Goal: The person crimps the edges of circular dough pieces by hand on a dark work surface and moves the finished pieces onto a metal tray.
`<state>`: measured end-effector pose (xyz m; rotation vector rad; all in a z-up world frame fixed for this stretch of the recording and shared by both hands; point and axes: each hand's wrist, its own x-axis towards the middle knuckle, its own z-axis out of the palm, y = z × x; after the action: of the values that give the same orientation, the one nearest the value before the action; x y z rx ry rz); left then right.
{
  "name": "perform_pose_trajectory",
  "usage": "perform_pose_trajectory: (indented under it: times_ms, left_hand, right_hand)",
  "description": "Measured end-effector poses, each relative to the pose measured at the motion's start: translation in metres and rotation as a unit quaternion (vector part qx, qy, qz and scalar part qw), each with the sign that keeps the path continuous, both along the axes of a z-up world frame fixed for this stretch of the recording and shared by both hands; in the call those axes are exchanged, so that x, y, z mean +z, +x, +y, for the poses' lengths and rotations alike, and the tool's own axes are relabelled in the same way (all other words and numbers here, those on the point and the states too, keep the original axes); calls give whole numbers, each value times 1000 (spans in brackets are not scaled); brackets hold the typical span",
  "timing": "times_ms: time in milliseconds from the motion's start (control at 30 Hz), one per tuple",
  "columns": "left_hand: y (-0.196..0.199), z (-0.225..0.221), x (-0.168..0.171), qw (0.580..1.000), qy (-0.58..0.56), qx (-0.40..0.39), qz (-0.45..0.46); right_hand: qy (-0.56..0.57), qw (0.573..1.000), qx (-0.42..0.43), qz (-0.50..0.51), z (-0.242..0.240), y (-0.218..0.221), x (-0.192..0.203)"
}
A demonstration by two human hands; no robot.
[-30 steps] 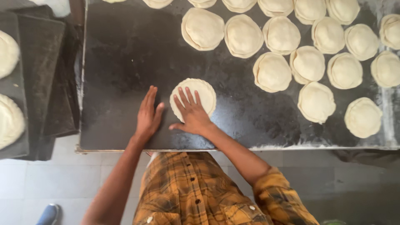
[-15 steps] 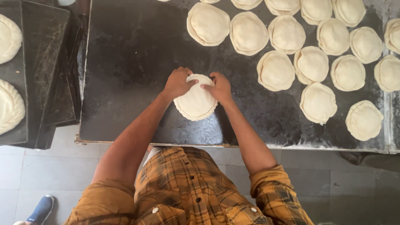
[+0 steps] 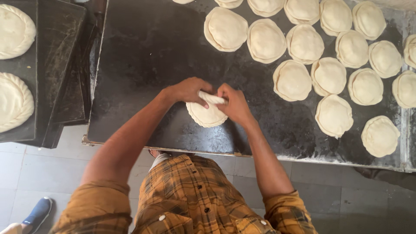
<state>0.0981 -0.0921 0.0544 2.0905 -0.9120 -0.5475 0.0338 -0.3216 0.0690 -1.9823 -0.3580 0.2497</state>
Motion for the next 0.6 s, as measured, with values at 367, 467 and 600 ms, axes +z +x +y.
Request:
perform_pose_trajectory:
  times_ms: [367, 467, 600]
  left_hand:
    - [-94, 42, 143, 994, -72, 69, -53]
    - [-98, 91, 166, 981, -102, 158, -44]
    - [-114, 170, 160, 938, -128, 322, 10]
  right_hand:
    - [514, 836, 153, 116, -13, -26, 12]
    - [608, 723, 216, 248, 51, -36, -10]
    - [499, 832, 111, 216, 148, -18, 1]
